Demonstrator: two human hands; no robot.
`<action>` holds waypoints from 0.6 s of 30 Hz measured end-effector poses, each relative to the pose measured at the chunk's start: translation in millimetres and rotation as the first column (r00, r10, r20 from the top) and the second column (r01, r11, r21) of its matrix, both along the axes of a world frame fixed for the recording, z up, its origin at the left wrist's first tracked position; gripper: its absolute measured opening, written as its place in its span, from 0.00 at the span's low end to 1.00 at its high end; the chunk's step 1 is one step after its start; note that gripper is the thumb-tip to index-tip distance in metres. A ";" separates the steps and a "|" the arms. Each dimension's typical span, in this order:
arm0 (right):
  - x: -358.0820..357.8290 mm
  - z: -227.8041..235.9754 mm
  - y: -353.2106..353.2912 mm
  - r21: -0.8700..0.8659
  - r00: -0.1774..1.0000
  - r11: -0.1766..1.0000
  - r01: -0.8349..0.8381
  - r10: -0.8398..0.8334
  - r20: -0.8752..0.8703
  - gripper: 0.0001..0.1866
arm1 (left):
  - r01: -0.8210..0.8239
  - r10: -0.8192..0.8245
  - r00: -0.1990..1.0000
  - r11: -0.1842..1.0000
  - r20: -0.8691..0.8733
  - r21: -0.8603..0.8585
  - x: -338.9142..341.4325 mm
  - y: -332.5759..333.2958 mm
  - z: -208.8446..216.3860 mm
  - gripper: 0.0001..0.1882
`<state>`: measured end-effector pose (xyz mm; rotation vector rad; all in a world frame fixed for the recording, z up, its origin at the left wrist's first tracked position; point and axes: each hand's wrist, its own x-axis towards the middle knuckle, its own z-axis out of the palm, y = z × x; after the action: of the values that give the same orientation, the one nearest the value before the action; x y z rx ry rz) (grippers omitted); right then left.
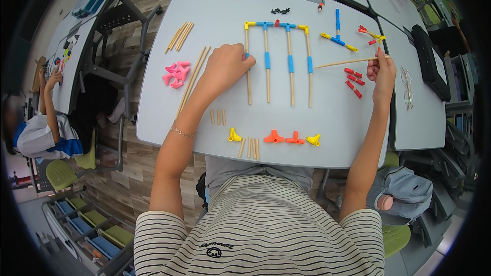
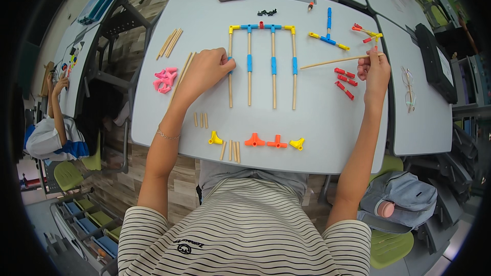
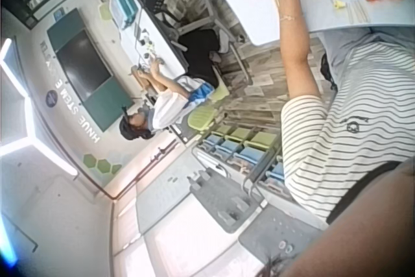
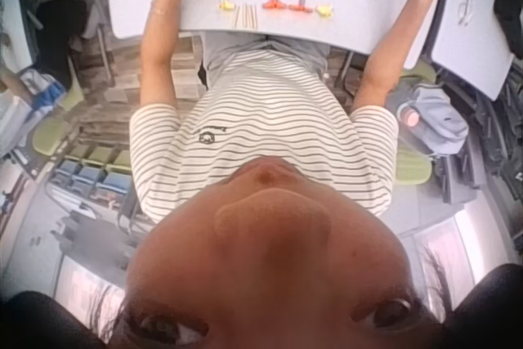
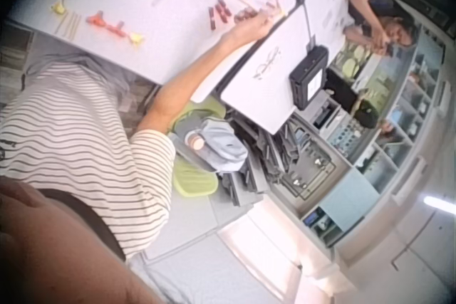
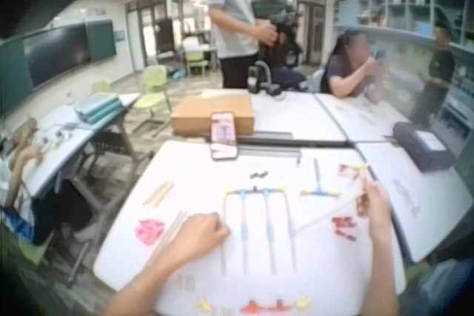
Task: The person assembles a structure using wooden sticks and colorful plastic connectors. They repeatedly pick up sticks and connectors, insert the sticks into the connectors, and adjust the growing framework on the table.
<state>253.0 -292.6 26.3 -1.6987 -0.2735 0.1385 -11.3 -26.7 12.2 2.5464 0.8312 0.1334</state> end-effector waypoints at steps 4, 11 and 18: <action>-0.8 -8.4 3.4 0.009 0.997 0.998 -0.067 0.067 -0.040 0.14 | -0.012 0.012 1.000 1.000 -0.008 -0.009 0.0 -1.1 1.6 0.16; -7.8 -5.7 7.6 -0.005 0.998 0.999 -0.040 0.040 -0.051 0.14 | -0.003 0.003 1.000 1.000 -0.005 0.012 -0.3 -0.5 0.8 0.17; -0.2 -8.5 2.4 -0.006 0.999 1.000 -0.030 0.030 -0.039 0.14 | -0.009 0.009 1.000 1.000 -0.006 -0.003 -0.4 -1.8 2.8 0.17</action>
<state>252.7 -290.2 17.8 -1.6969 -0.2702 0.1943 -11.7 -28.5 15.0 2.5417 0.8451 0.1281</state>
